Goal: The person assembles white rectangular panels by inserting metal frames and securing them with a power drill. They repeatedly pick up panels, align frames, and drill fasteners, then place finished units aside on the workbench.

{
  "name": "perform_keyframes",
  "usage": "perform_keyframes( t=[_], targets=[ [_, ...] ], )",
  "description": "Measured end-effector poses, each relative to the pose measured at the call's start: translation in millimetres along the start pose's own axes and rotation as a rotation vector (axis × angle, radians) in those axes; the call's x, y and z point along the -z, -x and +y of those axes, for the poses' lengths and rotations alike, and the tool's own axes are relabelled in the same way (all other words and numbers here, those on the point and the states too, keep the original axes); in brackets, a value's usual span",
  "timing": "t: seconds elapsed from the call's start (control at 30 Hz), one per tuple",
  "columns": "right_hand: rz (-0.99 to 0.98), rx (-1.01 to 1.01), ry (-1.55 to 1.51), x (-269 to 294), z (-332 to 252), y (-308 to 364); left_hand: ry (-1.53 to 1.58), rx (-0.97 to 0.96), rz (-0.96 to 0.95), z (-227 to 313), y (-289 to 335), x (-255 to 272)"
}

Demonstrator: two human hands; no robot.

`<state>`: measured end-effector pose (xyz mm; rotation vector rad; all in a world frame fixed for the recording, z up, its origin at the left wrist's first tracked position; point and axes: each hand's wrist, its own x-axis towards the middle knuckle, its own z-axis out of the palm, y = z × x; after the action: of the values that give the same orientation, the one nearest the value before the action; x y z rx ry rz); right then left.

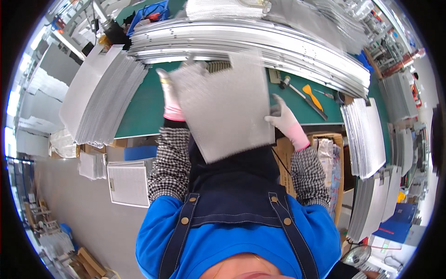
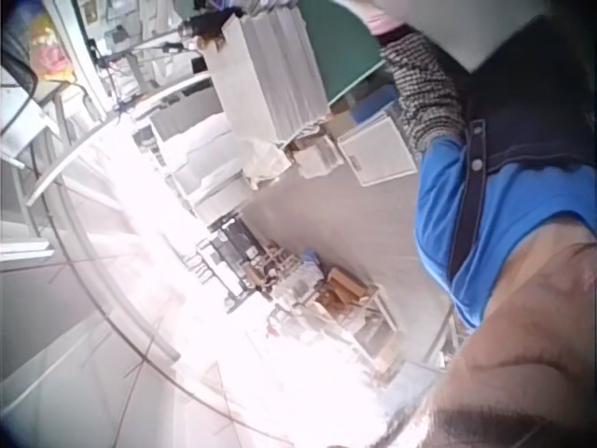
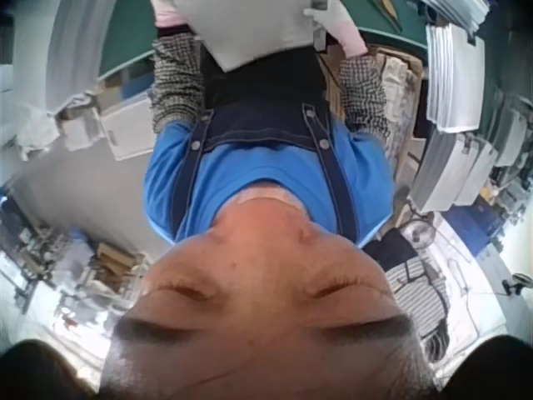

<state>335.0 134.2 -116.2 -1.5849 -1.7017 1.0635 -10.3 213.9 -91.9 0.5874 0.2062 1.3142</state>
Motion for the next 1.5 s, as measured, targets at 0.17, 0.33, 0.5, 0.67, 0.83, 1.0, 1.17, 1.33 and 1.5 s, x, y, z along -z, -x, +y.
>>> perform_keyframes(
  t=[0.17, 0.33, 0.5, 0.67, 0.83, 1.0, 1.17, 1.33, 1.5],
  targets=[
    [-0.225, -0.074, -0.671, -42, -24, 23, -0.309, -0.318, 0.200, 62, 4, -58],
    [-0.241, -0.079, -0.631, -43, -29, 37, -0.453, -0.455, 0.295, 58, 17, -42],
    [-0.057, -0.162, -0.484, -34, 20, 67, -0.359, -0.093, -0.016, 14, 29, -17],
    [-0.109, -0.188, -0.476, -74, 78, 126, -0.515, 0.151, -0.254, -12, 75, -59],
    [-0.589, -0.234, -0.293, -17, 89, 114, -0.373, 0.238, -0.245, -24, 97, -66],
    [0.069, 0.020, 0.416, 78, 16, -3, -0.316, 0.299, -0.442, -26, 101, -72],
    [0.044, -0.166, 1.356, 24, -36, -127, -0.295, 0.216, -0.403, -31, 108, -57],
    [0.037, -0.191, 1.481, 10, 22, -182, -0.294, 0.225, -0.348, -31, 99, -63],
    [0.211, -0.129, 1.096, 47, -15, -148, -0.309, 0.223, -0.239, -29, 98, -59]
  ],
)
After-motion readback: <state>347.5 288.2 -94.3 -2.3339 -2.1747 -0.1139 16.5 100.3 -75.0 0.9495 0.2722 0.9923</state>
